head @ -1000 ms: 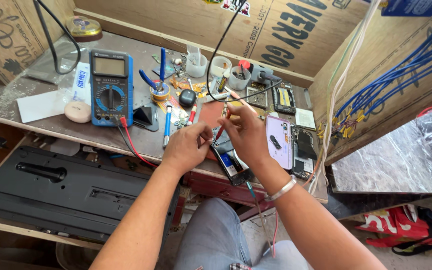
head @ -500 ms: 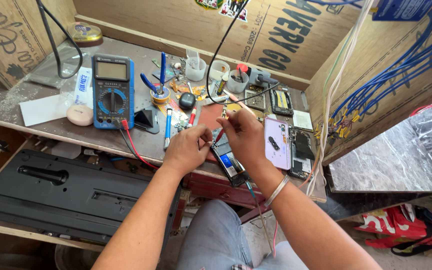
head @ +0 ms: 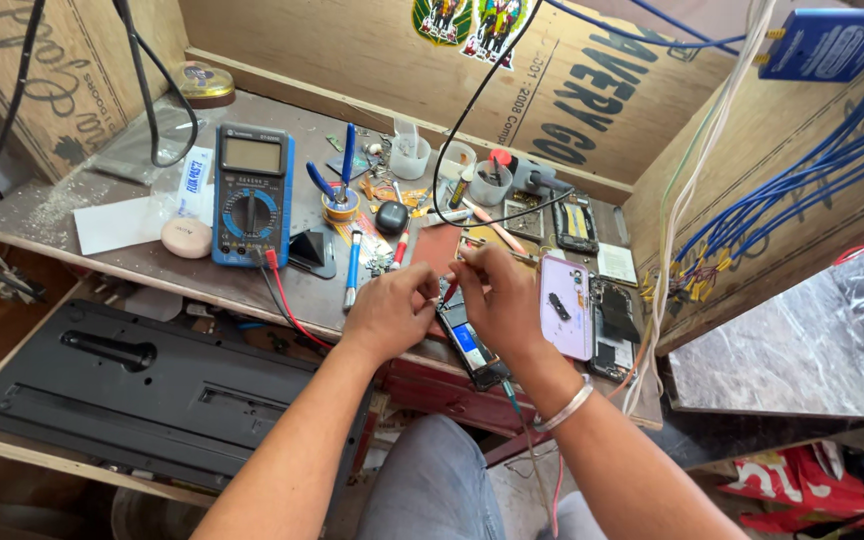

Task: The person uses a multimeter to test points on a disassembled mobile phone motherboard. They hold the phone steady with one hand and probe various contacts with the multimeter leads in the other, occasionally repositioning the device on the workbench.

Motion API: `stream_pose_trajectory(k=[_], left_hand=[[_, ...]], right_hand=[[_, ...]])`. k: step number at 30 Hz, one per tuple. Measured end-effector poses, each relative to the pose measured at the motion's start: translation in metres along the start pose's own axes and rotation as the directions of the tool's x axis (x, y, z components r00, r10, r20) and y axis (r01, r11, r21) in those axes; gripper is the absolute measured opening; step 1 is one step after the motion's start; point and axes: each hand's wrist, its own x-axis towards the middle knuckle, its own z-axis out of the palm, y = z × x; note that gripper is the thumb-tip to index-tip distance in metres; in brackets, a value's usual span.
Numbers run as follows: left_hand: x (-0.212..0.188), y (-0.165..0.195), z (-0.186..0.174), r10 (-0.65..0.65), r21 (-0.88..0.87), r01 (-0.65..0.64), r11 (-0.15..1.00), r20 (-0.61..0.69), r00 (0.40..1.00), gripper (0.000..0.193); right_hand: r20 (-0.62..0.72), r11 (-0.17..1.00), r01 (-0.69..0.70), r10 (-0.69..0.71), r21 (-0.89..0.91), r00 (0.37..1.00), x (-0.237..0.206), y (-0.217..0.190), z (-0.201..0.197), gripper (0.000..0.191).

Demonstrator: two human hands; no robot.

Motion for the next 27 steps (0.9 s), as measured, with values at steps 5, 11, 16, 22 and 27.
stream_pose_trajectory(k=[5,11,16,22,27], left_hand=[[0.001,0.005,-0.003,-0.016,-0.013,0.016,1.000,-0.003,1.000,0.017],[0.002,0.009,0.006,-0.035,-0.044,0.033,0.998,-0.043,0.998,0.020],[0.002,0.013,0.009,-0.010,0.014,0.012,1.000,-0.135,0.991,0.034],[0.007,0.016,0.013,-0.067,0.034,0.071,0.997,-0.127,0.990,0.038],[0.014,0.013,0.018,-0.041,0.091,0.054,0.994,-0.142,0.989,0.042]], right_hand=[[0.033,0.981,-0.048,0.042,0.185,0.999,0.000,0.003,-0.007,0.015],[0.017,0.993,-0.119,0.119,0.026,0.993,-0.001,0.010,-0.015,0.022],[0.107,0.975,-0.043,0.020,0.219,0.994,-0.001,0.013,-0.024,0.023],[0.215,0.971,-0.088,0.039,0.222,0.976,-0.006,0.018,-0.019,0.054],[0.079,0.828,-0.188,0.172,0.528,0.982,-0.017,0.033,-0.046,0.055]])
